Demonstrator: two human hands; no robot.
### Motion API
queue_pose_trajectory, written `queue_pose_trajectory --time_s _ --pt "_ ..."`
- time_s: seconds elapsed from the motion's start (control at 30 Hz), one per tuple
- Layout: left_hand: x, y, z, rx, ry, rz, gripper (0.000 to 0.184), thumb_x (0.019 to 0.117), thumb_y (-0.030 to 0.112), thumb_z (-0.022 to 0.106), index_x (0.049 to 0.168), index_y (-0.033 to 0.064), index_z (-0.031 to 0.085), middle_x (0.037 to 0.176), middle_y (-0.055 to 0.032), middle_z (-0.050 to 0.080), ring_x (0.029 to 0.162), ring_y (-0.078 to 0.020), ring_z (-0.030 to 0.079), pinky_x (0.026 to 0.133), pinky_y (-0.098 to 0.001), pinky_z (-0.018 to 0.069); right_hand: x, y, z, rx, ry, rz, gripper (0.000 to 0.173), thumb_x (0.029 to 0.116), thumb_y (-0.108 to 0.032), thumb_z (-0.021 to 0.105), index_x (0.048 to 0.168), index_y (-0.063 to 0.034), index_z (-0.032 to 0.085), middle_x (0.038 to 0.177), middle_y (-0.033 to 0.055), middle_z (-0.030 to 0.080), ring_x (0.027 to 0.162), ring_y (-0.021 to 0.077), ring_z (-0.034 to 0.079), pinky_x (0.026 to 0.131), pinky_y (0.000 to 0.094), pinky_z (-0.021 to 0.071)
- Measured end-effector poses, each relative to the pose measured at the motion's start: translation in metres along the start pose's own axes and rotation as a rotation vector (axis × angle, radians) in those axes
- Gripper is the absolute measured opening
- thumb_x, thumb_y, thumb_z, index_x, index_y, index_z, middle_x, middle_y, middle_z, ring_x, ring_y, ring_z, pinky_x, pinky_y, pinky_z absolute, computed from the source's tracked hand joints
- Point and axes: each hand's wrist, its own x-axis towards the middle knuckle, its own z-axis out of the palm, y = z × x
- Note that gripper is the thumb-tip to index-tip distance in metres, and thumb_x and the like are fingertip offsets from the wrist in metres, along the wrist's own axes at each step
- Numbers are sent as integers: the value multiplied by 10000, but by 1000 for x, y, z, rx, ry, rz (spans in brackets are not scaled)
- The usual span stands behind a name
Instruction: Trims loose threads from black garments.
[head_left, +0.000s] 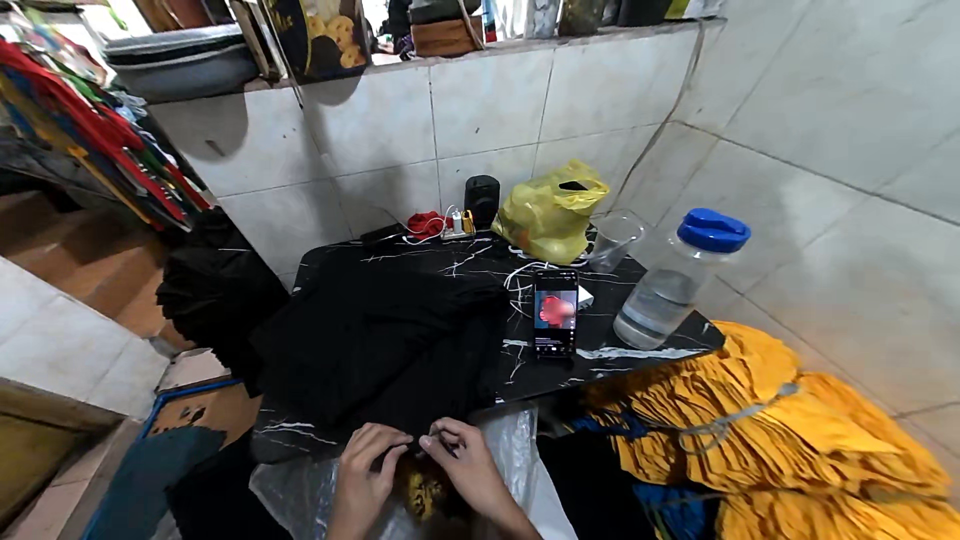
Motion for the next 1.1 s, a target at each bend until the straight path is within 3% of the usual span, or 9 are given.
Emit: queue_pose_trajectory --time_s 0.1,0.2,0.27,0.37,0.53,0.67,0.87,0.93,1.1 --pt "4 8 -4 76 105 -4 111 889 265 736 938 252 835 903 81 706 922 -63 625 856 -235 517 -1 -5 2 165 55 27 152 946 -174 730 1008 -35 727 901 23 723 826 89 675 749 253 559" --pt "8 20 4 55 216 -37 132 907 214 714 953 155 823 928 38 767 922 -63 707 874 -237 582 -2 -9 5 164 68 48 148 954 -170 720 1019 -38 704 895 21 728 776 78 670 682 237 547" --pt "9 33 13 -159 230 -110 161 971 125 634 1031 38 756 1012 -16 765 935 -65 726 875 -225 604 -4 -13 8 125 77 14 151 959 -184 708 1025 -48 697 891 15 718 735 66 650 645 223 531" --pt "14 54 17 -476 270 -230 207 977 81 624 1157 -21 635 1028 -41 725 807 -89 699 729 -228 609 -5 -18 6 56 89 -18 151 969 -202 691 1025 -61 691 883 2 679 680 55 594 597 208 495" --pt "18 67 22 -537 416 -234 235 833 -16 768 998 39 611 878 -29 696 733 -124 707 657 -262 645 -6 -27 -1 -71 89 -78 257 1061 -277 548 1023 -89 719 908 -11 737 839 71 685 768 259 563" --pt "14 76 24 -523 411 -217 180 837 -34 740 933 61 620 866 3 673 743 -76 685 640 -215 624 -4 -33 -4 -99 -15 -30 432 1021 -486 587 945 -77 701 800 3 639 742 81 605 702 285 513" --pt "7 77 22 -409 401 -166 106 889 66 739 848 115 654 834 40 673 779 -56 664 713 -202 590 -13 -33 0 140 -33 -63 166 993 -161 662 870 -51 648 711 -18 663 608 37 603 593 200 506" --pt "8 73 24 -374 412 -164 84 904 89 716 853 122 659 843 38 666 811 -72 652 758 -225 569 -15 -32 1 157 -29 -89 166 1009 -157 636 890 -44 660 752 -9 654 645 44 602 619 203 517" --pt "17 77 26 -555 406 -200 89 926 10 670 910 90 635 873 24 628 736 -44 634 632 -176 583 -12 -33 -3 -23 -19 -79 360 1097 -315 480 968 -63 703 823 2 702 766 93 657 732 278 551"
